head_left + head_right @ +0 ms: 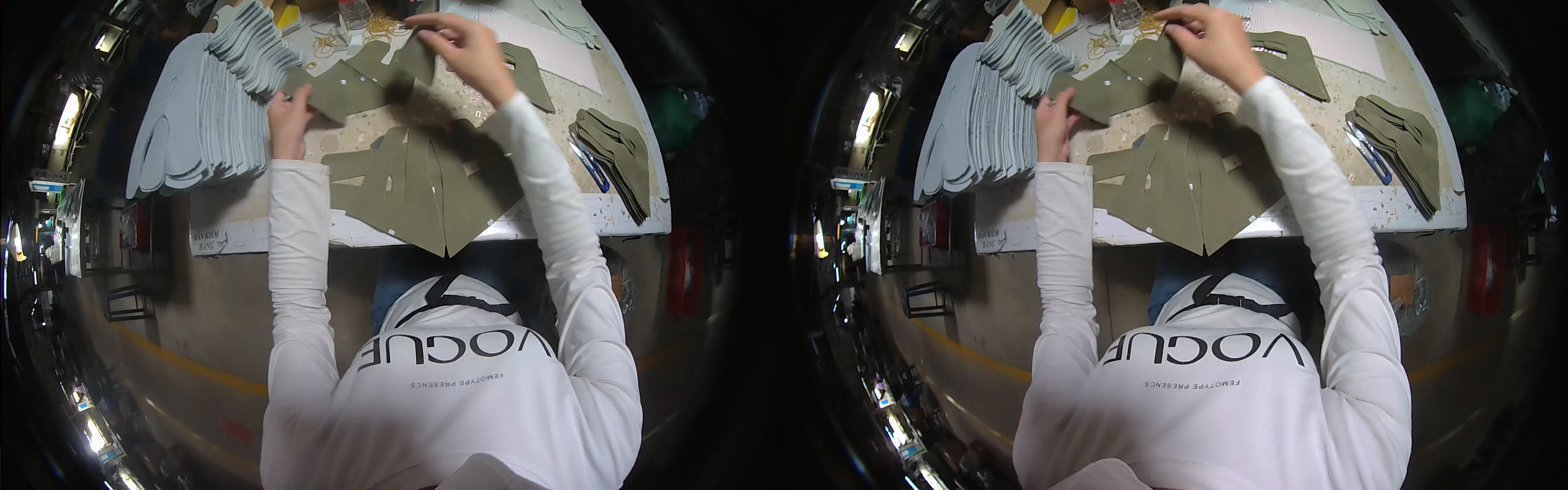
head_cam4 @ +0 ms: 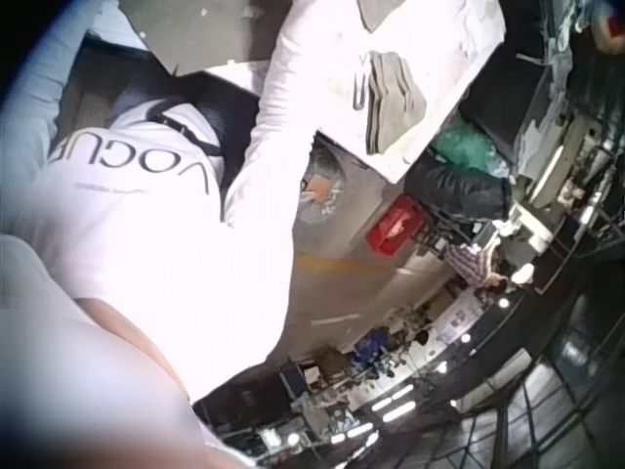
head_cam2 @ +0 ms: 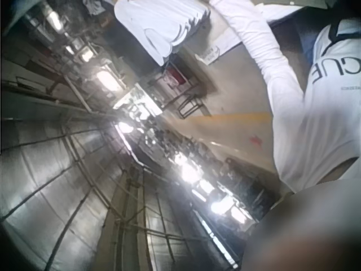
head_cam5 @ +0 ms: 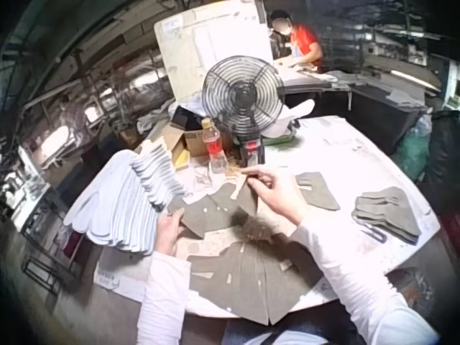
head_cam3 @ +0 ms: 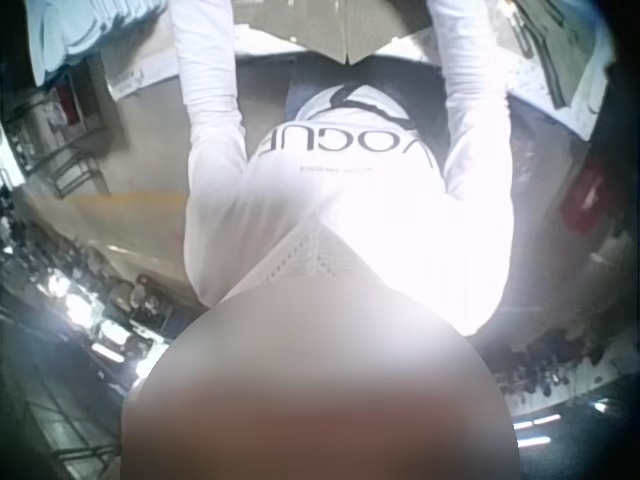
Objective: The person cuts olive-green fabric pieces using a rotary cutter and then stacks them. They repeat this process for multiple pieces, aligning them before cutting and stacking the finished pieces on the table.
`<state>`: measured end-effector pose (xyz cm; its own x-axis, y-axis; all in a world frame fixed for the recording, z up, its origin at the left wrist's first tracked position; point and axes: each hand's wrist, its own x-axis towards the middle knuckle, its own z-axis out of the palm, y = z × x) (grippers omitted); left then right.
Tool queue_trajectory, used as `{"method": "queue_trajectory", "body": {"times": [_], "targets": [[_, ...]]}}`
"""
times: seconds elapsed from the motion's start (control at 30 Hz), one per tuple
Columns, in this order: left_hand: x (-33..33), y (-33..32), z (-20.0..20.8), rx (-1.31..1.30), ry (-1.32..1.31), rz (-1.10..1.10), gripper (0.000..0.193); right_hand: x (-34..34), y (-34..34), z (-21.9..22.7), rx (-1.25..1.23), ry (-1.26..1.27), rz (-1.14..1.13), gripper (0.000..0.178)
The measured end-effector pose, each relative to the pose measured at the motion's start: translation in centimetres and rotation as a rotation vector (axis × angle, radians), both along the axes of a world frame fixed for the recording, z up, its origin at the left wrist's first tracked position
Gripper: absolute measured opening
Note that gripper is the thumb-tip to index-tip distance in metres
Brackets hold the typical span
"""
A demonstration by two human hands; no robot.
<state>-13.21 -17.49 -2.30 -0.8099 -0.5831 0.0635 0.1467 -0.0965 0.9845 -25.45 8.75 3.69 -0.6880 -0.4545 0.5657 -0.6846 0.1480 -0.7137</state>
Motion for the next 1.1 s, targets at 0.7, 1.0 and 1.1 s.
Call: {"method": "queue_trajectory", "body": {"times": [0.7,1.0,1.1], "targets": [[20.7,5.6,2.5,0.157,0.019,0.359,0.033,17.8,6.6,-5.8,0.115,-0.577,0.222,0.037],[21.1,5.6,2.1,0.153,0.076,0.386,0.035,17.4,7.2,-5.5,0.194,-0.623,0.316,0.043],[21.0,5.6,1.9,0.154,0.063,0.423,0.037,17.2,6.5,-5.5,0.188,-0.531,0.279,0.042]]}}
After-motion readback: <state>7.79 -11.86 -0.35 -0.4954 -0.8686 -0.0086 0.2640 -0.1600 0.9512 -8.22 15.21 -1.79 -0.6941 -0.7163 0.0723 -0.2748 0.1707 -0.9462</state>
